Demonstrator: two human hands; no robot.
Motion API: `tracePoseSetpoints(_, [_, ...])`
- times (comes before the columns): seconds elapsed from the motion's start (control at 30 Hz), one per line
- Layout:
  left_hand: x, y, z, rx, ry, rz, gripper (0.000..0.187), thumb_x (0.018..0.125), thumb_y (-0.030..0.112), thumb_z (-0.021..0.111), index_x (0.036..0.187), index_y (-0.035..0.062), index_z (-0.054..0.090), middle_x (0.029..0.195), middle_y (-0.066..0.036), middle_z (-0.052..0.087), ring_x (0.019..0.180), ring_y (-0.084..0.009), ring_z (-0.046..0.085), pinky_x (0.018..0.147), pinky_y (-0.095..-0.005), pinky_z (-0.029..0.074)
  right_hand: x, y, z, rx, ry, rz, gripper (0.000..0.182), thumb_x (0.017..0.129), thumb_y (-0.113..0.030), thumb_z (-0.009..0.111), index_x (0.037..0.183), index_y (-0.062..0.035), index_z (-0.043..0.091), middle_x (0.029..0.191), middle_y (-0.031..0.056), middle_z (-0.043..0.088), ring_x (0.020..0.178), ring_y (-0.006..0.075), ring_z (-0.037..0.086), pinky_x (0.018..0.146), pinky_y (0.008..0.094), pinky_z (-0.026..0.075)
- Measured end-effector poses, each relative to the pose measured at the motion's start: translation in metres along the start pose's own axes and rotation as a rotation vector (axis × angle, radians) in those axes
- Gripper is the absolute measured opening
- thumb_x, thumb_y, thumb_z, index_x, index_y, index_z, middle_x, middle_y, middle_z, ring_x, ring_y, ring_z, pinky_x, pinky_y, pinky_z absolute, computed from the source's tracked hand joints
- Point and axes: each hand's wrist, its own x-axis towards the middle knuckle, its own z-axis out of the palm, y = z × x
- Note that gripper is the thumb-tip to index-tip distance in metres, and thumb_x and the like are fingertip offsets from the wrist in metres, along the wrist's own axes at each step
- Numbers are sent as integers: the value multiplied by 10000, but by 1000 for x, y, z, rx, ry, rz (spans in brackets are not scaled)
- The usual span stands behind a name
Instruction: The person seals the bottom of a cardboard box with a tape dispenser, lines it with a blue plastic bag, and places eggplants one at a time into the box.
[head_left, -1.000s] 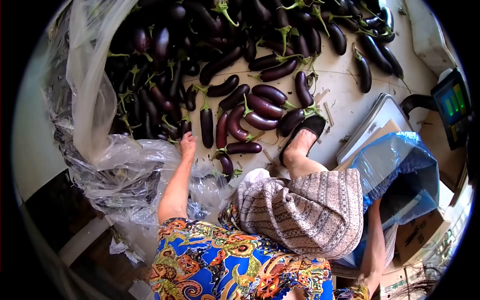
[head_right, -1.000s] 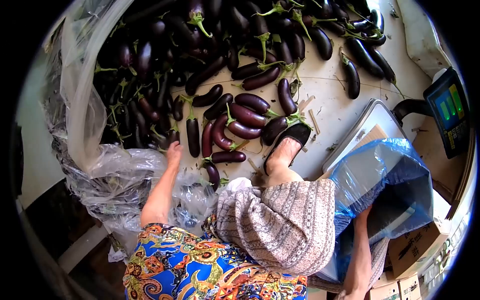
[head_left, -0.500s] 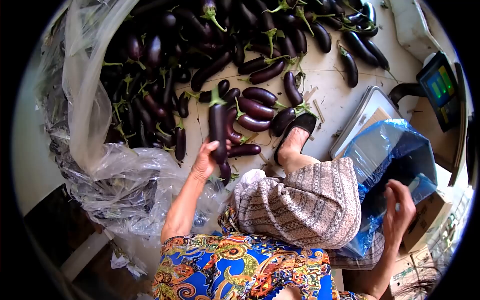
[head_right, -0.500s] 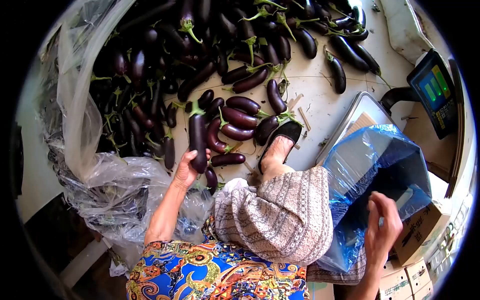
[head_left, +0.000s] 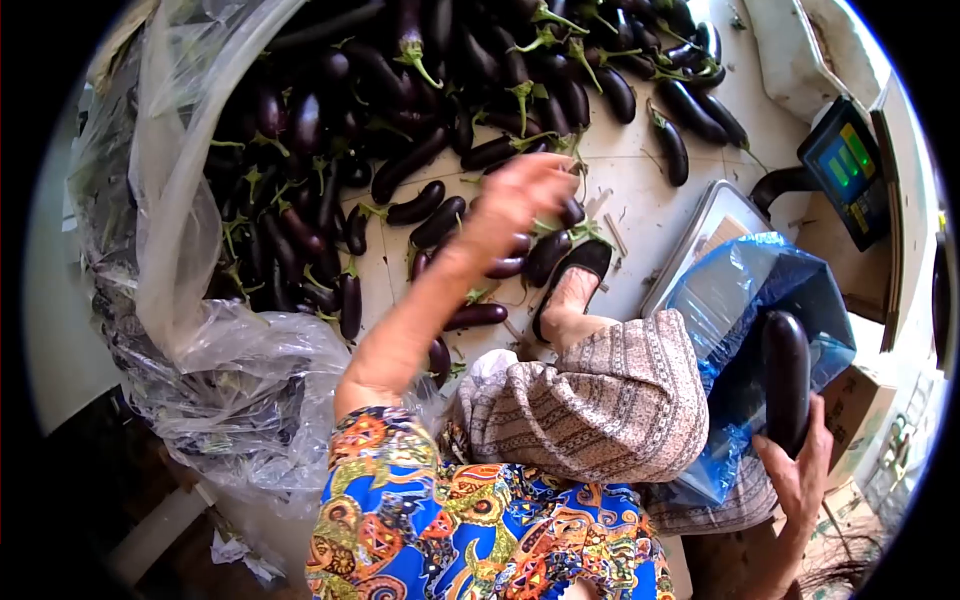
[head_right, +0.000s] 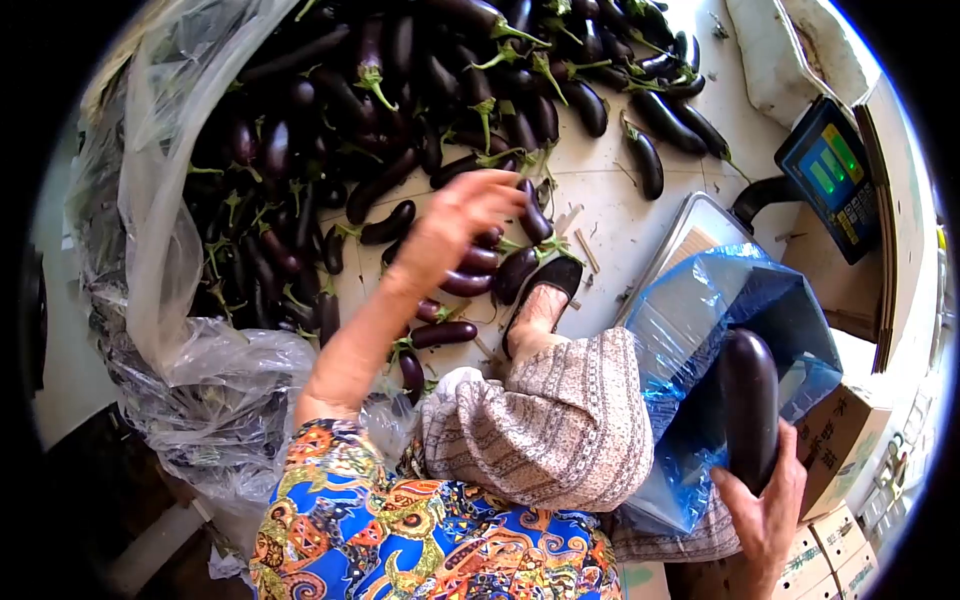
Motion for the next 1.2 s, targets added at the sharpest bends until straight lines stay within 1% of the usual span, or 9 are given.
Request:
tracePoseSetpoints(0.13, [-56, -159, -142, 142, 441, -61, 495, 918, 294, 624, 1328, 43, 504, 1265, -124, 582, 1128, -203, 575, 942, -334, 462, -2, 63, 31, 403, -84, 284, 703, 738, -455, 704, 1235, 7, 522, 957, 96, 601, 843, 196, 565, 752, 286, 449])
tracePoseSetpoints(0.2, [-106, -220, -169, 645, 541, -337, 526, 849, 224, 669, 1310, 33, 504, 1239, -157, 603, 1089, -227, 600, 941, -364, 475, 7, 87, 47, 616, -111, 344, 455, 891, -339, 650, 1196, -17, 549, 876, 54, 593, 781, 141, 576, 695, 265, 446])
tracePoseSetpoints(0.37, [-213, -287, -112, 749, 529, -373, 666, 733, 185, 735, 1335, 48, 485, 1267, -205, 502, 1193, -364, 486, 1036, -433, 402, 81, 152, 110, 1013, 3, 545, 570, 894, -330, 670, 1313, 16, 501, 1165, 124, 619, 1067, 202, 575, 954, 310, 437])
tracePoseSetpoints(0.63, [-273, -340, -81, 825, 551, -661, 944, 684, 356, 818, 1446, 98, 325, 1358, -214, 408, 1291, -409, 378, 1049, -512, 345, 140, 134, 148, 1095, -74, 303, 538, 942, -268, 589, 1401, -38, 427, 1350, 107, 527, 1195, 219, 511, 1021, 331, 387])
tracePoseSetpoints(0.77, [-243, -323, -67, 1093, 611, -750, 887, 645, 351, 841, 1347, 52, 389, 1196, -205, 453, 1125, -439, 452, 981, -486, 391, 153, 149, 199, 1068, -118, 286, 489, 940, -248, 576, 1364, -28, 473, 1317, 112, 559, 1164, 219, 537, 995, 332, 407])
tracePoseSetpoints(0.9, [-250, -338, -81, 912, 546, -643, 813, 673, 372, 823, 1309, 19, 460, 1188, -240, 492, 1140, -430, 484, 952, -488, 424, 135, 151, 190, 967, -181, 277, 472, 940, -244, 570, 1348, -23, 489, 1301, 113, 571, 1153, 218, 545, 986, 333, 412])
tracePoseSetpoints(1.0, [-223, -262, -136, 541, 426, -930, 513, 753, 266, 762, 1159, 23, 563, 1199, -230, 530, 1165, -392, 499, 940, -469, 449, 126, 155, 181, 902, -207, 263, 459, 940, -242, 566, 1336, -20, 501, 1289, 114, 580, 1145, 218, 550, 979, 333, 417])
tracePoseSetpoints(1.07, [-243, -313, -188, 1143, 854, -296, 553, 761, 256, 751, 1223, 43, 534, 1252, -216, 522, 1187, -400, 488, 943, -479, 440, 121, 157, 175, 859, -231, 251, 451, 940, -240, 564, 1328, -18, 509, 1281, 115, 585, 1139, 218, 554, 974, 334, 420])
tracePoseSetpoints(1.2, [-236, -327, -252, 1034, 1119, -764, 671, 742, 278, 774, 1307, 92, 463, 1249, -177, 529, 1166, -384, 500, 969, -480, 436, 110, 159, 167, 796, -249, 231, 435, 939, -236, 558, 1312, -14, 524, 1265, 117, 597, 1128, 217, 562, 965, 335, 426])
